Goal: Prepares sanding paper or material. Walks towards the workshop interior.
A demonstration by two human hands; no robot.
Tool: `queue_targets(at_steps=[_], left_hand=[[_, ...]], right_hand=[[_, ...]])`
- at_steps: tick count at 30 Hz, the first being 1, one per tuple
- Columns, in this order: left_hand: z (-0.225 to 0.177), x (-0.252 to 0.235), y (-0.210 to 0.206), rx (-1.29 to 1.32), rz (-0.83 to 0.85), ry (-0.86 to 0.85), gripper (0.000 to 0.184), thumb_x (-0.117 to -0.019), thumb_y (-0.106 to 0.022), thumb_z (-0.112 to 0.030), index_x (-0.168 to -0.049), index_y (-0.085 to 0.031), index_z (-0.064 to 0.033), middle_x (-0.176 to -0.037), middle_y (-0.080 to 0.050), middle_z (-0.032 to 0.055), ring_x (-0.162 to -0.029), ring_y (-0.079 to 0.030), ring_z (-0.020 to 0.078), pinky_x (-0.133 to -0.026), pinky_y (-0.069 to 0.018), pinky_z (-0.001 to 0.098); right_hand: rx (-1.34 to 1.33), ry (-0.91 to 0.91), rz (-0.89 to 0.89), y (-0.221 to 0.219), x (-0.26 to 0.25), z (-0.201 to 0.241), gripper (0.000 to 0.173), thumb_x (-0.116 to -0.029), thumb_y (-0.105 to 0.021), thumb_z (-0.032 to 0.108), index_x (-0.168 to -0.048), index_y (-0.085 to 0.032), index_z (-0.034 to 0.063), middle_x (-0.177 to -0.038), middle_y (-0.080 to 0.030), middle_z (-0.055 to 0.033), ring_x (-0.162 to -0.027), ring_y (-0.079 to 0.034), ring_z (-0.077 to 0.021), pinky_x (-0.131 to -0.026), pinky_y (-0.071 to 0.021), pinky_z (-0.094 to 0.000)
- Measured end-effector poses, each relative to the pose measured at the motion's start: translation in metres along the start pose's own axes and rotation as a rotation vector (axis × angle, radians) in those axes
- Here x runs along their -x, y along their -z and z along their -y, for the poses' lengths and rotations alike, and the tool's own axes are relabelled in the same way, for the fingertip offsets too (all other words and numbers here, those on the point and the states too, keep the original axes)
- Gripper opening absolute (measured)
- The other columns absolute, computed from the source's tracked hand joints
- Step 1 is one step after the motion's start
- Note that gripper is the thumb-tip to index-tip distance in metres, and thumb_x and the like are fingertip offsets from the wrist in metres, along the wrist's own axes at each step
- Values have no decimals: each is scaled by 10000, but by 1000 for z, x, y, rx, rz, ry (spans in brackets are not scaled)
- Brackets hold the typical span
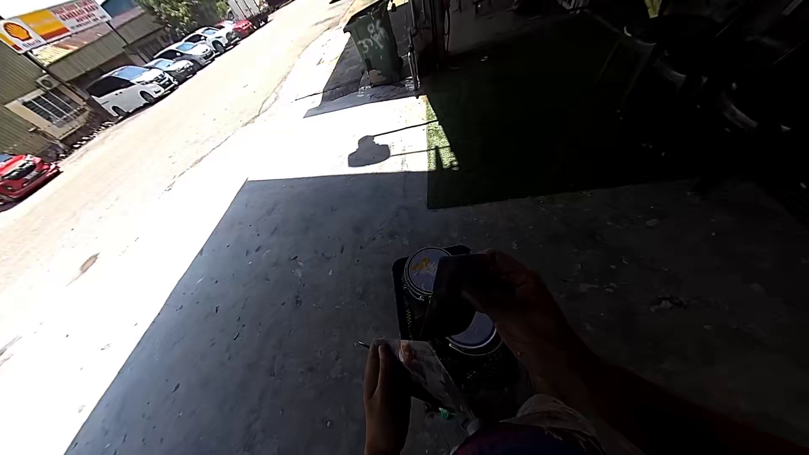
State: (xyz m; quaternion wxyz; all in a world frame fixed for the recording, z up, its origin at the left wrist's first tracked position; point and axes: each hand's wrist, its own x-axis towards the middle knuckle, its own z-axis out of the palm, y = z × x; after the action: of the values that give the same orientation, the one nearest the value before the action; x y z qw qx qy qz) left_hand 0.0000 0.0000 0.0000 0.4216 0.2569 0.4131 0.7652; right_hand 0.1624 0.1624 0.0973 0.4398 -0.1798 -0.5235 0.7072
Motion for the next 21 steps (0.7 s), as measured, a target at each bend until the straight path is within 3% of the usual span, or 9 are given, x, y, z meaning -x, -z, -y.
queue_targets(at_steps=[3,6,8,10,12,15,18,21], left_hand=[[-16,1,-10,-363,-134,-242,252,-1102,-442,-273,-1175,-532,-50,-929,-693,70,-791,-719,148,-695,-635,324],[-34,-4,-33,-718,-226,-447,178,-1070,-514,-204,-1099,-535,-29,-843,-681,3,-726,-692,73,-671,-614,233],[-44,-4,-38,-889,-259,-533,209,-1069,-524,-263,-1081,-525,-54,-796,-673,-51,-688,-675,14,-627,-592,184],[-46,-2,-40,-962,-286,-572,233,-1065,-529,-293,-1059,-521,-61,-762,-652,-72,-655,-648,-21,-594,-569,156],[-41,0,-46,-942,-344,-594,225,-1059,-541,-266,-1067,-525,-41,-774,-642,-69,-677,-640,-40,-621,-564,138],[-31,1,-65,-836,-420,-625,167,-1046,-537,-148,-1096,-545,11,-894,-650,-46,-802,-644,-61,-734,-566,119],[-23,3,-81,-828,-325,-601,184,-1060,-516,-140,-1127,-577,20,-958,-692,-15,-855,-670,-44,-771,-578,140],[-28,5,-87,-1088,-103,-409,306,-987,-664,-208,-1179,-577,13,-909,-727,31,-784,-706,30,-711,-608,225]], right_hand=[[-13,50,-81,10,-3,-1,289,-965,-680,111,-1235,-581,138,-1090,-686,-133,-943,-721,-238,-802,-637,-382],[207,144,200,13,3,-3,243,-1013,-650,216,-1228,-556,153,-1048,-682,-66,-881,-703,-135,-758,-615,-265],[511,259,441,25,-5,0,198,-1052,-589,296,-1147,-640,130,-882,-657,10,-671,-587,-24,-593,-521,-179],[871,345,553,45,-20,14,265,-1076,-506,347,-1138,-709,189,-906,-678,78,-726,-615,-7,-629,-542,-199],[1029,329,346,57,-24,18,274,-1052,-496,388,-1134,-714,243,-928,-667,113,-736,-627,-2,-624,-557,-214],[661,158,-64,45,-16,2,231,-963,-650,247,-1172,-656,147,-919,-732,-7,-767,-714,-129,-653,-614,-268],[427,25,-134,30,-3,-30,242,-949,-673,106,-1178,-613,55,-952,-736,-75,-844,-732,-181,-733,-629,-304],[323,-5,-66,25,0,-40,212,-953,-669,52,-1142,-584,5,-959,-733,-106,-865,-739,-202,-771,-636,-325]])
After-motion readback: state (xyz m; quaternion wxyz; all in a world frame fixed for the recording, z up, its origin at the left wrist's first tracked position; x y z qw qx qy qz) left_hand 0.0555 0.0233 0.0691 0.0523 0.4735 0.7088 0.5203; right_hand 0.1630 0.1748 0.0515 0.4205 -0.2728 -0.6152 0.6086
